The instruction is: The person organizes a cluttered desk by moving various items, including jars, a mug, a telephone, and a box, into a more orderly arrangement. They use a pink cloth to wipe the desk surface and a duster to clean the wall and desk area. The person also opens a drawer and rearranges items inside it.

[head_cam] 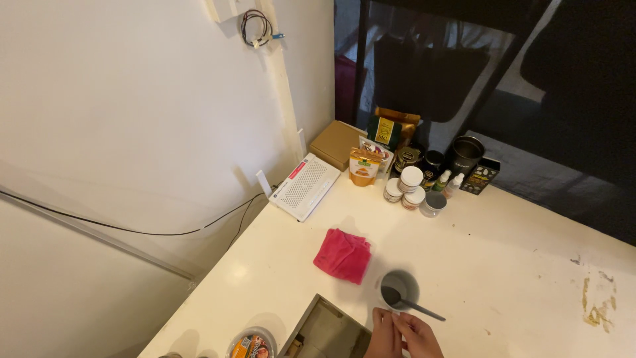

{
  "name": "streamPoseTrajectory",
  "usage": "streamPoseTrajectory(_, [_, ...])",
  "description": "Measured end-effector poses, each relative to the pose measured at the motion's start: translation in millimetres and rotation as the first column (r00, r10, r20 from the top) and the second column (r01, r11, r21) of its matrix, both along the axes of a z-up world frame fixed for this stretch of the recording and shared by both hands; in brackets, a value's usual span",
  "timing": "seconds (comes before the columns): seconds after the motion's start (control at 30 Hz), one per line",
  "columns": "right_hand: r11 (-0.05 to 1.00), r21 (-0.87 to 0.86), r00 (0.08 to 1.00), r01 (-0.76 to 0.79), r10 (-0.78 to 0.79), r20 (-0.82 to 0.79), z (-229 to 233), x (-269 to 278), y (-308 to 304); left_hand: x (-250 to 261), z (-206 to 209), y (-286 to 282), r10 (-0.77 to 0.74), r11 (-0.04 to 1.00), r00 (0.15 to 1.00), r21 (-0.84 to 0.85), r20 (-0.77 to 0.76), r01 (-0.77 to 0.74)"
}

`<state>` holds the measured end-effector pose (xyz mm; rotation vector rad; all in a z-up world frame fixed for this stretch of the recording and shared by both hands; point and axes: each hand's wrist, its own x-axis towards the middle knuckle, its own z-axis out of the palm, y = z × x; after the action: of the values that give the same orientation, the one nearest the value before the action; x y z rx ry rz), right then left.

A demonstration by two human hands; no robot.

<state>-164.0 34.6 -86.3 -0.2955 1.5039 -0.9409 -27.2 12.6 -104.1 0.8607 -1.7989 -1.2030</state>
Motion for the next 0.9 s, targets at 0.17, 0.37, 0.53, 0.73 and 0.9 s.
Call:
streamPoseTrajectory(0.17, [0.998,0.004,0.996,0.059,-0.059,0.066,-9,-7,0,-2,-5,-3,-0.022,0.998,0.992,-0.057,0.122,0.029])
streamPoseTrajectory(0.37, [0.986,0.066,0.984,0.151,-0.156,0.090,-4,-17,5,-9,-1,-4,-0.026,0.999,0.999,-0.027,0.030,0.027])
streamPoseTrajectory(0.53, [0.954,-0.026,0.935,0.297,-0.286,0.210,-16,-28,9,-15,55,-9,-0.103,0.964,0.994,0.249,0.035,0.091])
streamPoseTrajectory(0.73, [0.923,0.011,0.914,0.385,-0.383,0.132,-21,-42,7,-41,20,-12,-0.119,0.974,0.990,0.183,-0.069,0.130])
streamPoseTrajectory(0.9, [0.932,0.076,0.935,0.354,-0.354,-0.016,-87,-73,9,-68,-68,-13,-0.153,0.988,0.986,0.017,-0.064,0.155])
